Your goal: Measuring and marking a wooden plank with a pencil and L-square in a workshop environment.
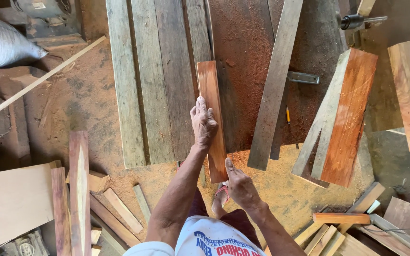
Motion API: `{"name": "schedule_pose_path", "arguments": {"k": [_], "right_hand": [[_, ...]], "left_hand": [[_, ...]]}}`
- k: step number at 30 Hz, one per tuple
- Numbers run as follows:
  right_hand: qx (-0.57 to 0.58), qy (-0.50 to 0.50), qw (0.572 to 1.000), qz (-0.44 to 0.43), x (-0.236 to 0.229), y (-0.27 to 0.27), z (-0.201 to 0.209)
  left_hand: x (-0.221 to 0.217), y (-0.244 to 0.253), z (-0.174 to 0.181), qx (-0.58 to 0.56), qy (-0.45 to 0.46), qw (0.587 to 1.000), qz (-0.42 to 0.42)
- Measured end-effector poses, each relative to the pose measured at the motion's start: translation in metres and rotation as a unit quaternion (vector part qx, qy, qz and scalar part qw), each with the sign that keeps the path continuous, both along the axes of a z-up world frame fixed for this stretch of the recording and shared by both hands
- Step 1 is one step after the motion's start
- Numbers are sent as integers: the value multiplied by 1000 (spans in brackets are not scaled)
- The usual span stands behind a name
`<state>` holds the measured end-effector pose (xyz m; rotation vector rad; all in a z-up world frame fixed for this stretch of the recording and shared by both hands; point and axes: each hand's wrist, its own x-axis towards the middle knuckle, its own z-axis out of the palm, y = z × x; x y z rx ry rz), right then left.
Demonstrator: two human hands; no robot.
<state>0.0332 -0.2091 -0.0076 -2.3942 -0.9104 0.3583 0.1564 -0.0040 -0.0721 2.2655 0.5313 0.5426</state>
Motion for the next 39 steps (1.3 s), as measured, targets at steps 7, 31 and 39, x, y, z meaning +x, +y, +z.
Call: {"name": "schedule_pose_path", "arguments": {"k": [7, 31, 39], "right_hand": [[31, -8, 999, 5, 6, 3, 4], [54, -26, 998, 0, 29, 15, 1], [21, 17, 1000, -13, 34, 19, -1]], "left_hand": [[6, 3, 0, 14, 0, 1000, -5], [28, 15, -5, 37, -23, 999, -8], [35, 20, 2, 27, -20, 999, -16]]}}
